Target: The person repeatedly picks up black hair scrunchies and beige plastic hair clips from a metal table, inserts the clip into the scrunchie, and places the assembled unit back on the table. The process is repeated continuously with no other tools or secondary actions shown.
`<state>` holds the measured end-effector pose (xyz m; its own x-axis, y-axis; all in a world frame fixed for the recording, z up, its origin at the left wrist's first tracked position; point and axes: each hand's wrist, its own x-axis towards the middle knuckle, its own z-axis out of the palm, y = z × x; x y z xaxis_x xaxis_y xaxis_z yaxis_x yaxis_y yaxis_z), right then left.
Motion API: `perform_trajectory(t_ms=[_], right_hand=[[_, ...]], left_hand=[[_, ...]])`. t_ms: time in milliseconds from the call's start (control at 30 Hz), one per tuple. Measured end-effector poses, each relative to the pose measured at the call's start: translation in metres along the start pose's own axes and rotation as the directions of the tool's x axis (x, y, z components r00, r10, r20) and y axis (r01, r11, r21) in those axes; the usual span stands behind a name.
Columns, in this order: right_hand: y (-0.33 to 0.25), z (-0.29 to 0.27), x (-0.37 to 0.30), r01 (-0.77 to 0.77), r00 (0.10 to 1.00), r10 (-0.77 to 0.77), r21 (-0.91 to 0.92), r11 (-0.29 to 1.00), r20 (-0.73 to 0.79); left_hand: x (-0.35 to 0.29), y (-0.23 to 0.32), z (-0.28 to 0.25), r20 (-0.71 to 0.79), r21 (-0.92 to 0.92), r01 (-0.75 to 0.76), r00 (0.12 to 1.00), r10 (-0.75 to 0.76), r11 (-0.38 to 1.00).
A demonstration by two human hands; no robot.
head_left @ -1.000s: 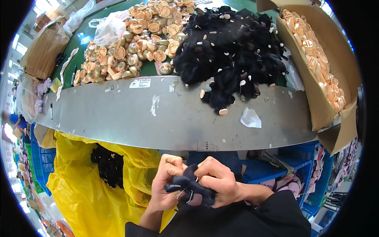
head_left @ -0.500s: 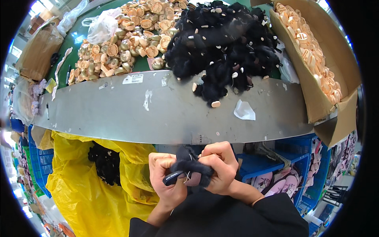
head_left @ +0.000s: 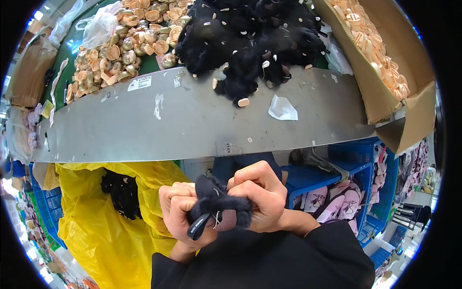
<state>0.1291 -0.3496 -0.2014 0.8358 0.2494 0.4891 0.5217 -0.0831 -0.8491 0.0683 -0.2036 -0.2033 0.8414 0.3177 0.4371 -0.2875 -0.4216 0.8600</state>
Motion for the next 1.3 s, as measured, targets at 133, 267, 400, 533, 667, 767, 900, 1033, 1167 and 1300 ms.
perform_trajectory(t_ms=[133, 267, 400, 533, 667, 767, 900, 1033, 1167, 1300], right_hand=[[-0.007, -0.003, -0.002, -0.040, 0.987, 0.032, 0.051, 0.998, 0.157], [-0.007, 0.003, -0.005, 0.122, 0.980, -0.112, -0.050, 0.991, 0.165], [-0.015, 0.018, -0.010, 0.200, 0.975, -0.191, -0.074, 0.977, 0.114], [0.003, 0.011, -0.011, 0.048, 0.992, -0.069, 0.190, 0.981, 0.109], [0.007, 0.007, 0.003, -0.162, 0.984, 0.137, 0.247, 0.955, 0.118], [0.013, -0.003, 0.012, -0.177, 0.960, 0.148, 0.105, 0.979, 0.239], [0.030, -0.009, 0.008, 0.154, 0.974, -0.112, -0.215, 0.964, 0.195], [0.032, -0.003, 0.004, 0.385, 0.922, -0.319, -0.448, 0.807, 0.219], [0.034, -0.003, -0.002, 0.147, 0.977, -0.134, -0.067, 0.987, 0.165], [0.027, -0.015, -0.001, 0.002, 0.959, 0.000, -0.006, 1.000, 0.283]], left_hand=[[0.006, 0.003, -0.007, -0.020, 0.015, 0.018, 1.000, -0.018, 1.000], [-0.001, -0.010, -0.006, -0.117, 0.086, -0.054, 0.991, 0.064, 0.995], [0.001, -0.012, 0.004, -0.268, 0.055, -0.116, 0.955, 0.126, 0.992], [-0.001, -0.028, 0.013, -0.279, -0.048, -0.181, 0.947, 0.161, 0.982], [-0.002, -0.031, 0.016, -0.066, -0.096, -0.098, 0.994, 0.092, 0.991], [-0.006, -0.047, 0.017, 0.056, -0.259, -0.029, 0.997, 0.045, 0.966], [-0.005, -0.036, 0.008, 0.314, -0.719, 0.366, 0.929, -0.194, 0.590], [0.010, -0.015, 0.013, 0.324, -0.374, 0.455, 0.880, -0.346, 0.808], [0.010, -0.012, 0.024, 0.137, -0.414, 0.415, 0.908, -0.395, 0.810], [0.006, -0.015, 0.039, -0.055, -0.349, 0.310, 0.935, -0.349, 0.885]])
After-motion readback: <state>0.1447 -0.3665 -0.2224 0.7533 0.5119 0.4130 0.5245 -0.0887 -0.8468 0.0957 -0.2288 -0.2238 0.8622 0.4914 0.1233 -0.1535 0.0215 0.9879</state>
